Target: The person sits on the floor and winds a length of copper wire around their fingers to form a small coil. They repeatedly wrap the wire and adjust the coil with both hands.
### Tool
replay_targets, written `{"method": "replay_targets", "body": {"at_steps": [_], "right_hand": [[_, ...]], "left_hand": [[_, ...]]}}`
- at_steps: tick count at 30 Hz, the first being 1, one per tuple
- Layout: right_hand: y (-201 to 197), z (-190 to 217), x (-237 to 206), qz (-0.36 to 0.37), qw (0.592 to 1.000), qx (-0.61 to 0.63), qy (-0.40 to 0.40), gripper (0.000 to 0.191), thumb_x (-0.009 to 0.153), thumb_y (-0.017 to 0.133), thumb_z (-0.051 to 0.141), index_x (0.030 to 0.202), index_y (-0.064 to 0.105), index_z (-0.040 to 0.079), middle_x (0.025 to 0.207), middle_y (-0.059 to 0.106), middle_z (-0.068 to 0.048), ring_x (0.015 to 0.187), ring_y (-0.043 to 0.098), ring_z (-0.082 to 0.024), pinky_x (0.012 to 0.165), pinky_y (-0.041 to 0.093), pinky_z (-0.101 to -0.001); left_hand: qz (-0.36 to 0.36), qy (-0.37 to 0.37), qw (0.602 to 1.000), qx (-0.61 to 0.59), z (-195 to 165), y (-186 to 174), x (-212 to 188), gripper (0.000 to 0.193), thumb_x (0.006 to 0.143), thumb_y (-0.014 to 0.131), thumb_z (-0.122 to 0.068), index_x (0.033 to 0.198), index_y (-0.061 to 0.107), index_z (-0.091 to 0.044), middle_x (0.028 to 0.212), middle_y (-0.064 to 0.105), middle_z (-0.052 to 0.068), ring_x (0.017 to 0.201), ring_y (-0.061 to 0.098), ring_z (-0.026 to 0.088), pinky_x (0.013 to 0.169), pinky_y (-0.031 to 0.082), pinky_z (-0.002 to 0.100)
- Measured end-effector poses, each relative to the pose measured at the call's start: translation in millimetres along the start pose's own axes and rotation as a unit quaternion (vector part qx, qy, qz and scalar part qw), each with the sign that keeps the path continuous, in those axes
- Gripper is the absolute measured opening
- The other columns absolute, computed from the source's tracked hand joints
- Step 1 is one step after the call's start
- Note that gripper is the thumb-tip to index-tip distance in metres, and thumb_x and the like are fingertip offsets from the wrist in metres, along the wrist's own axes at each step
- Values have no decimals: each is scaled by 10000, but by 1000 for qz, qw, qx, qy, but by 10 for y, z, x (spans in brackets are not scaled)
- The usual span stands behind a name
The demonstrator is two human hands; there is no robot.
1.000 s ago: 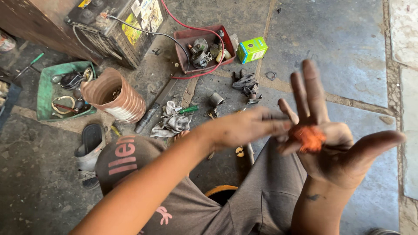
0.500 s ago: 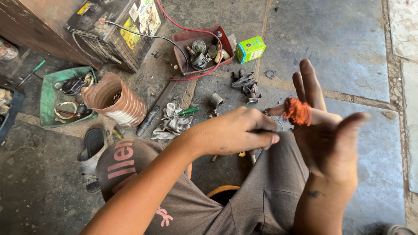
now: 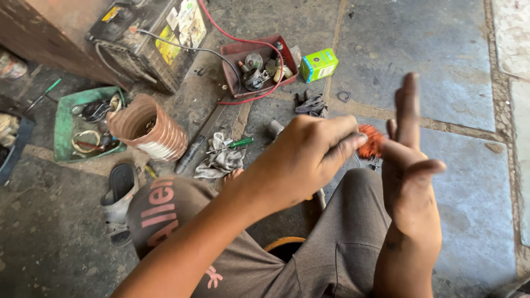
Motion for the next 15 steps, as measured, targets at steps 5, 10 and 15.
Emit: {"method": "replay_targets", "body": {"at_steps": [5, 10, 15], "right_hand": [[-115, -127, -134, -34, 976, 209, -56, 1050, 957, 181, 830, 1481, 605, 26, 1766, -38, -88, 1676, -58, -352, 1285, 17, -520], [-136, -51, -215, 124, 920, 358, -98, 865, 1072, 207, 738, 1269, 785, 125, 1762, 120, -257, 1674, 71, -440, 1269, 112, -578], [-18, 66, -51, 179, 976, 86, -91, 760, 1029, 245, 681, 1051, 689, 65, 1678, 101, -376, 1610, 135, -571, 1302, 112, -679]], "left_hand": [[189, -120, 951, -214, 207, 558, -123, 291, 1049, 601, -294, 977, 706, -32, 785, 695, 0, 670, 645, 86, 647, 552, 288], [328, -190, 812, -445, 415, 711, -189, 273, 1031, 617, -290, 1051, 720, -39, 836, 651, -16, 713, 551, 88, 652, 479, 289], [231, -173, 885, -365, 541, 428, 6, 296, 1061, 589, -268, 902, 678, -33, 759, 586, -28, 697, 556, 80, 659, 466, 276]]}}
Point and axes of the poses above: each hand's wrist, its own x-axis towards the middle knuckle, its own y-axis out of the palm, z = x × y, the point moved 8 cm from there along x, towards the middle knuckle
